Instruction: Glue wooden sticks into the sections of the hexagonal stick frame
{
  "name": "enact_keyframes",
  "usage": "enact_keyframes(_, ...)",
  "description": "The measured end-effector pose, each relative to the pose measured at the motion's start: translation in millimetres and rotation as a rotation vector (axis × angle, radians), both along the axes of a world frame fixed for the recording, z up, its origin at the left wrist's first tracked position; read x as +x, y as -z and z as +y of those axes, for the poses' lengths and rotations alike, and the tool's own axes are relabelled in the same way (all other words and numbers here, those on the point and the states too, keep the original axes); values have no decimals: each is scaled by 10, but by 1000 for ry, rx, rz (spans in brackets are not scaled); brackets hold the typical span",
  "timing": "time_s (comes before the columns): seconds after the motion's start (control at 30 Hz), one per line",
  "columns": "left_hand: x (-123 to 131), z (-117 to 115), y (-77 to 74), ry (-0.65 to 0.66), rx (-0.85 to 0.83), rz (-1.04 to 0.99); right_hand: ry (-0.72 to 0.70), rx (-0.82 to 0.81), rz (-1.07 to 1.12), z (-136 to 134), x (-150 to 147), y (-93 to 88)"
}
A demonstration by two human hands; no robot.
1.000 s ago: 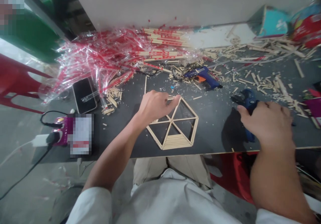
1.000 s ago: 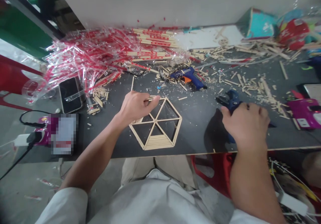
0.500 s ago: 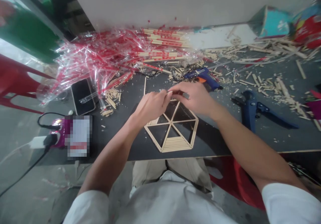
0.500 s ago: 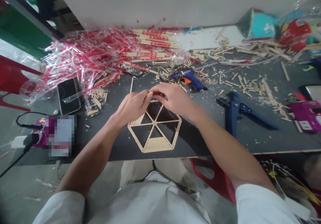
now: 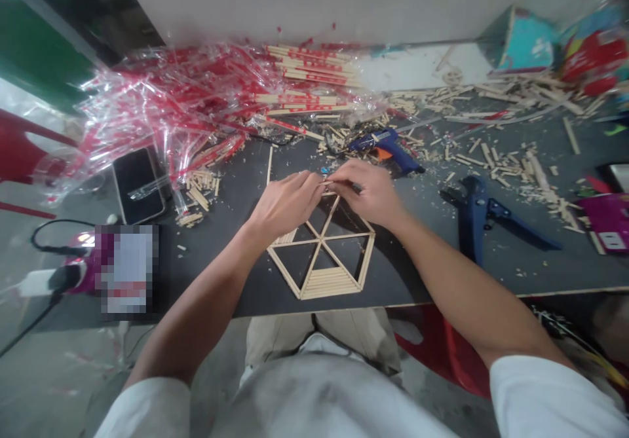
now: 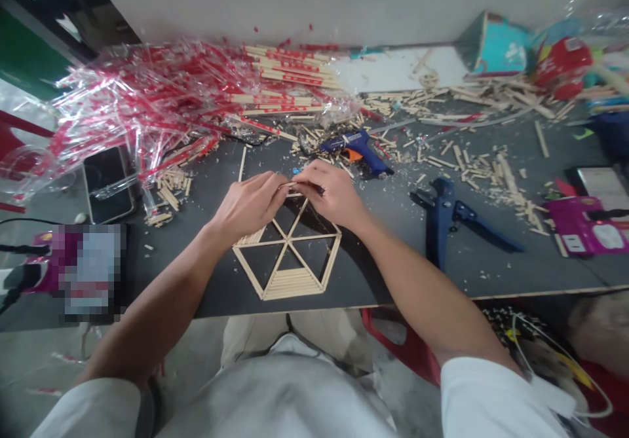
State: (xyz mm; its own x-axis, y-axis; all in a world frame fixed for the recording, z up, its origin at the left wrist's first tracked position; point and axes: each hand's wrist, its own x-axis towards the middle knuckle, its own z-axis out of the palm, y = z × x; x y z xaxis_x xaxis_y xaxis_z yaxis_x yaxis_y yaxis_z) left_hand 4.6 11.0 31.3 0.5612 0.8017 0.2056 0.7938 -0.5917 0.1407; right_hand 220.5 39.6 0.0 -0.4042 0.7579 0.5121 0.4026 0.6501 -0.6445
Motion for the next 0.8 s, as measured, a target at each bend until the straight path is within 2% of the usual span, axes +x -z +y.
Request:
enact_keyframes(0.23, -49, 73, 116, 39, 127, -47, 19, 42, -24, -13, 14, -20)
enact_keyframes(0.5, -83, 85, 125, 73, 58, -101, -49, 18, -84, -11, -1, 29)
enact_keyframes(0.6, -118, 123, 92, 19, -35, -222, -55, -4, -103, -11, -6, 49)
enact_keyframes(0.8, -278, 249, 18, -190, -142, -500, -108, -2, -144, -22, 5, 28)
